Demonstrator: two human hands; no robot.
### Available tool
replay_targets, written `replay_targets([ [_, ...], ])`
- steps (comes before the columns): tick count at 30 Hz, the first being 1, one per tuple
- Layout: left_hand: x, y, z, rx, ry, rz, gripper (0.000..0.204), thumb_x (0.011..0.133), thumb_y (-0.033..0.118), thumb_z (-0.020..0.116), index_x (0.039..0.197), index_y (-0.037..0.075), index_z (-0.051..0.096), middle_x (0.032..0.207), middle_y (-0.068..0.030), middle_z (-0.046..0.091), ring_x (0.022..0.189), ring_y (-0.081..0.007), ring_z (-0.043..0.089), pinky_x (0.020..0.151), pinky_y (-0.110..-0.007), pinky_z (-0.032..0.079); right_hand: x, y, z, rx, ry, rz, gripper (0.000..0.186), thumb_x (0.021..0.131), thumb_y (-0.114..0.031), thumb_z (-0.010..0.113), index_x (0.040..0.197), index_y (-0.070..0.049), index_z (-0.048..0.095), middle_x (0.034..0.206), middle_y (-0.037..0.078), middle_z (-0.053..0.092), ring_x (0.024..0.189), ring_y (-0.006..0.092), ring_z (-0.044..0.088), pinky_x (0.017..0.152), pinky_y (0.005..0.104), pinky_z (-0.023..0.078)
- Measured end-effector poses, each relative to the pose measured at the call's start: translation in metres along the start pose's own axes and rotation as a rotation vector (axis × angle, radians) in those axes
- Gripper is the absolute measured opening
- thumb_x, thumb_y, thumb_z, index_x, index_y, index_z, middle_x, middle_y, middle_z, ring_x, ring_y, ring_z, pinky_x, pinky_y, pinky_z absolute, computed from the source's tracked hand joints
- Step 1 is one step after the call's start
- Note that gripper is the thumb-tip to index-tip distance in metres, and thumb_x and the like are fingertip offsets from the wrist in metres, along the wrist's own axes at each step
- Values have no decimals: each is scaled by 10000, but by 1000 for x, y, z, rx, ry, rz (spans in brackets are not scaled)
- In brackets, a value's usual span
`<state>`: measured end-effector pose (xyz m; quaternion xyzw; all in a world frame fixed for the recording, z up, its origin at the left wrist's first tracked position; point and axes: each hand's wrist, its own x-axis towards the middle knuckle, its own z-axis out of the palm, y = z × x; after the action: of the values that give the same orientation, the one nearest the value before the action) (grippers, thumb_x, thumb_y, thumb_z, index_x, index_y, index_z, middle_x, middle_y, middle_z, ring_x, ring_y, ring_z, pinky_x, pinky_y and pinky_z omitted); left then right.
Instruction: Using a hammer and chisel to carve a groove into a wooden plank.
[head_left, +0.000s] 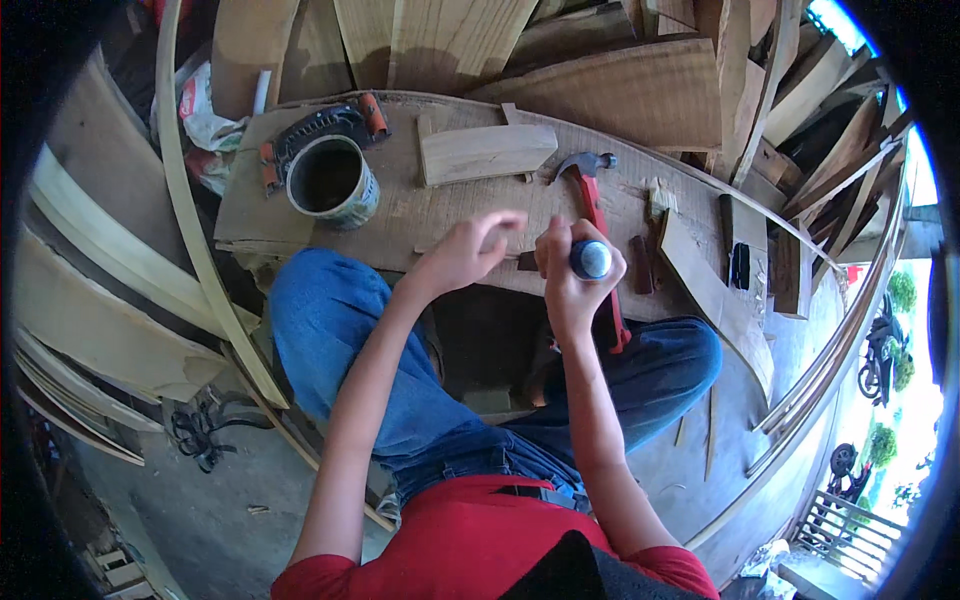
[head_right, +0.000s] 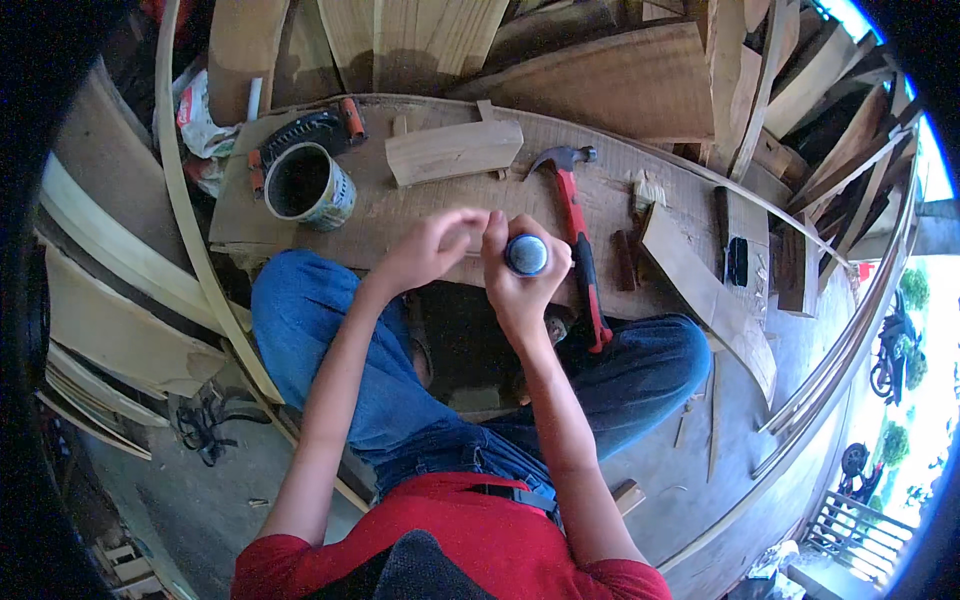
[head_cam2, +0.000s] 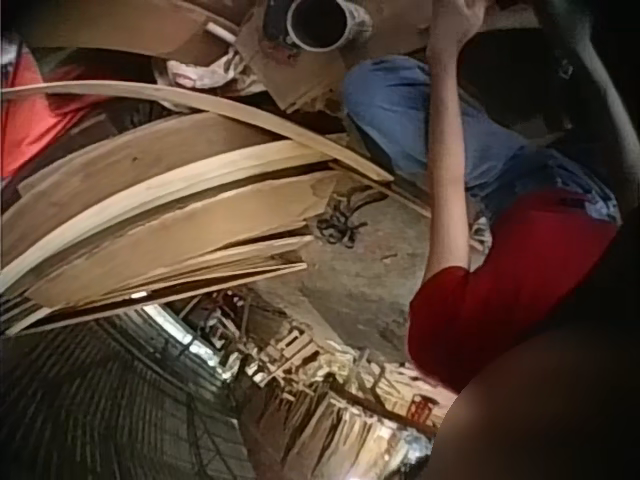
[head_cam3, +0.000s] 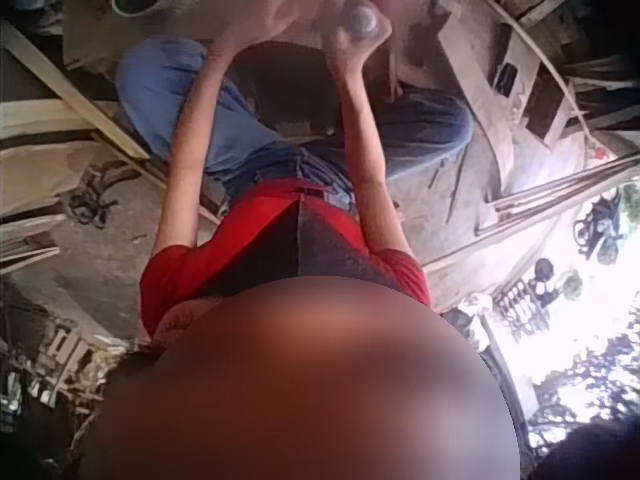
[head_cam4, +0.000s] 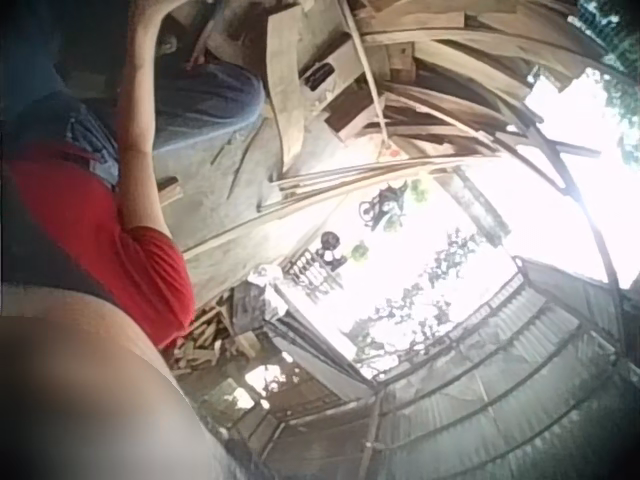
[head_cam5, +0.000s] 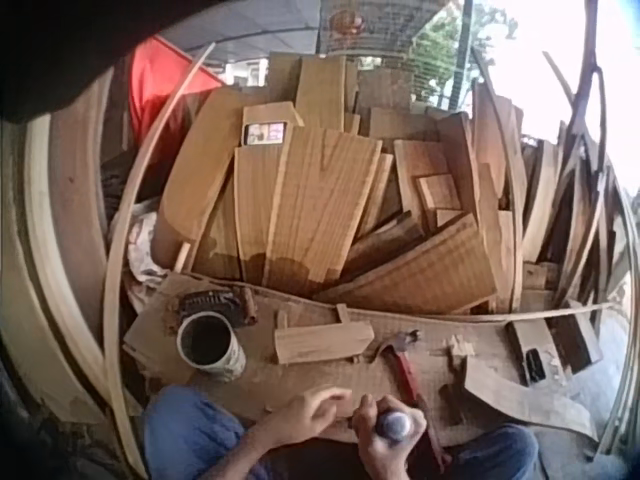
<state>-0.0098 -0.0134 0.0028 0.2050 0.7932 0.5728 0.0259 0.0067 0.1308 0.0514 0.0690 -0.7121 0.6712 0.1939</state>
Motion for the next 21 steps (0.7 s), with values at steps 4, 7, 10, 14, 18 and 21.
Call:
replay_targets([
  [4, 14, 86, -21, -241, 125, 337, 401, 815, 171, 576, 1182, 29, 497, 1116, -136, 567, 1073, -222, 532, 982, -359, 344, 3, -10, 8, -26, 10, -21, 307, 765, -52, 615, 545, -20, 404, 475, 4, 323, 464, 53, 297, 402, 241, 279],
  [7, 24, 112, -4, 13, 95, 503, 380, 806, 224, 606, 1124, 34, 524, 1063, -122, 587, 1032, -259, 549, 980, -402, 345, 3, -12, 5, -80, -48, -167, 148, 711, -25, 623, 629, -5, 501, 542, 42, 487, 523, 78, 453, 479, 237, 379],
  [10, 30, 112, 0, 195, 12, 469, 335, 779, 272, 637, 1007, 38, 562, 1014, -107, 603, 991, -287, 556, 978, -429, 346, 1, -2, -3, -122, -124, -120, 187, 658, -32, 630, 825, 7, 554, 820, 128, 580, 797, 227, 575, 669, 332, 451],
  [14, 34, 100, 4, 161, 74, 455, 204, 781, 218, 633, 861, 39, 576, 887, -98, 624, 896, -286, 587, 969, -455, 351, 10, -17, -20, -178, -455, -74, 351, 693, -68, 674, 995, -1, 508, 1058, 121, 508, 1009, 215, 507, 846, 331, 418],
  [18, 33, 94, 11, -122, 100, 333, 156, 816, 169, 611, 902, 43, 579, 728, -63, 611, 735, -166, 610, 808, -347, 454, 30, -4, -72, -552, -508, -225, 538, 639, -108, 721, 1119, -7, 499, 1124, 158, 488, 1056, 315, 484, 912, 365, 387],
  [21, 32, 95, 21, -471, 60, 126, 161, 817, 186, 634, 878, 41, 603, 705, -19, 588, 629, -60, 539, 574, -213, 437, 34, 60, -96, -889, -321, 4, 465, 739, -259, 657, 1088, 0, 490, 1047, 195, 490, 984, 366, 493, 837, 449, 417],
])
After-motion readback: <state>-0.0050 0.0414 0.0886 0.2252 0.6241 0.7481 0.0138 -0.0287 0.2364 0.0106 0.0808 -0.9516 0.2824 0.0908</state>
